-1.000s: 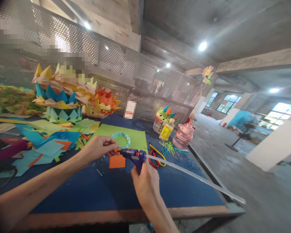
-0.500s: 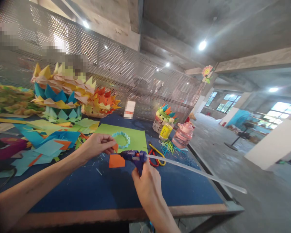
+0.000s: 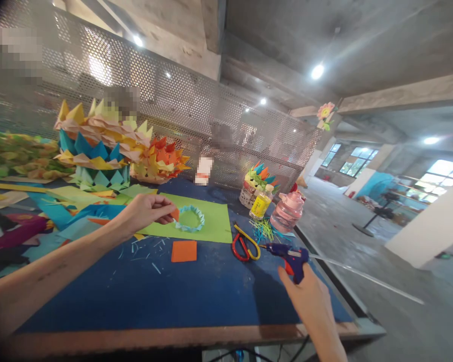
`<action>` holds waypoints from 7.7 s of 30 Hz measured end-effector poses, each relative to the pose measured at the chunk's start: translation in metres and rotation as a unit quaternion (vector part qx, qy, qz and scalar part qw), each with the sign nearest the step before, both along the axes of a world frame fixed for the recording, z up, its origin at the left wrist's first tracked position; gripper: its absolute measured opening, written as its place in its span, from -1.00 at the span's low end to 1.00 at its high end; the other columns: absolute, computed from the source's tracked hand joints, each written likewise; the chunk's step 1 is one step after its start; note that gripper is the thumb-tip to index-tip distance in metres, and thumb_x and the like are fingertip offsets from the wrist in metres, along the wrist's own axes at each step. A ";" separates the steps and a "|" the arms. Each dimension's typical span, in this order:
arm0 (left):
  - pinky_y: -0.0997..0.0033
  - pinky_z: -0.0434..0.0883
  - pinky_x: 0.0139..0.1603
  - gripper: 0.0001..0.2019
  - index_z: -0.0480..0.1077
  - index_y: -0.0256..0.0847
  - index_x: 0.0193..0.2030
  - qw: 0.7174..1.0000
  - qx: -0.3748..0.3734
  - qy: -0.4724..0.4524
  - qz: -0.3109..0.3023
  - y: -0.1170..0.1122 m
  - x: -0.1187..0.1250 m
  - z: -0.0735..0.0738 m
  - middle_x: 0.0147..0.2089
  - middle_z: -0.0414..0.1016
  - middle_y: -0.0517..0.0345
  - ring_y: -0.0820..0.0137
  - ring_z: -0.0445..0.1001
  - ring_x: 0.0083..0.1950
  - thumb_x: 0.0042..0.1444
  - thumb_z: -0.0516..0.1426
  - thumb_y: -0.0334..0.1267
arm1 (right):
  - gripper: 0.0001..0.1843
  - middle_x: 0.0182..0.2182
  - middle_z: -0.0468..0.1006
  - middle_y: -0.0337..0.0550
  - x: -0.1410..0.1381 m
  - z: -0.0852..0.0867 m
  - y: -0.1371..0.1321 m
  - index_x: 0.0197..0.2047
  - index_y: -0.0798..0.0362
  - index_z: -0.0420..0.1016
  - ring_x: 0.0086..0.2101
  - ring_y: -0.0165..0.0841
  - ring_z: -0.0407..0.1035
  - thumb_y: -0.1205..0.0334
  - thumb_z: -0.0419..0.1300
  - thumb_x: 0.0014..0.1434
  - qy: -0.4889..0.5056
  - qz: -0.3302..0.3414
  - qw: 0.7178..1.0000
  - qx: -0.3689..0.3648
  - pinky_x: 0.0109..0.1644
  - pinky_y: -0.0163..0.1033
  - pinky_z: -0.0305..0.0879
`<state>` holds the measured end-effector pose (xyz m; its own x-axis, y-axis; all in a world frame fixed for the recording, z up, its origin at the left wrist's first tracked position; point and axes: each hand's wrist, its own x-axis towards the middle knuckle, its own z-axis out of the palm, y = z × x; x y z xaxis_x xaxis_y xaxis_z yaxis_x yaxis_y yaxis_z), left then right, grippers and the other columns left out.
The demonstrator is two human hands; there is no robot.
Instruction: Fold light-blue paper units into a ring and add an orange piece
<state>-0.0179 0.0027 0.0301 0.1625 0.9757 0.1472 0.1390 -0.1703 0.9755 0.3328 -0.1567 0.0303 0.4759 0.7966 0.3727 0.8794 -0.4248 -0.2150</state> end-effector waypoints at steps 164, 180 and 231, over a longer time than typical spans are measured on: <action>0.19 0.26 0.06 -0.69 0.39 -0.19 -0.11 0.871 0.274 0.406 0.048 0.033 0.007 -0.032 -0.03 0.46 0.00 0.16 0.37 0.06 -0.06 0.10 -0.38 | -0.84 -0.44 0.59 -0.11 -0.135 -0.024 0.118 -0.42 0.09 0.50 -0.38 -0.32 0.45 0.31 0.12 0.14 0.024 0.408 0.909 -0.084 -0.36 -0.33 0.16; 0.33 0.36 -0.21 -0.69 0.52 -0.17 -0.15 0.888 0.186 0.408 0.102 0.002 -0.001 -0.016 -0.13 0.59 -0.02 0.13 0.50 -0.08 0.06 0.00 -0.34 | -0.80 -0.43 0.55 -0.09 -0.147 -0.030 0.113 -0.42 0.08 0.48 -0.36 -0.31 0.38 0.12 0.20 0.08 0.029 0.378 0.923 -0.063 -0.31 -0.30 0.13; 0.45 0.39 -0.38 -0.73 0.42 -0.25 -0.22 0.965 -0.080 -0.087 -0.233 -0.094 0.005 -0.035 -0.34 0.52 0.14 0.42 0.44 -0.37 0.03 0.18 -0.10 | -0.81 -0.48 0.45 -0.25 -0.170 -0.039 0.019 -0.28 0.06 0.42 -0.45 -0.41 0.31 0.12 0.11 0.19 0.397 0.386 0.827 0.100 -0.37 -0.39 0.25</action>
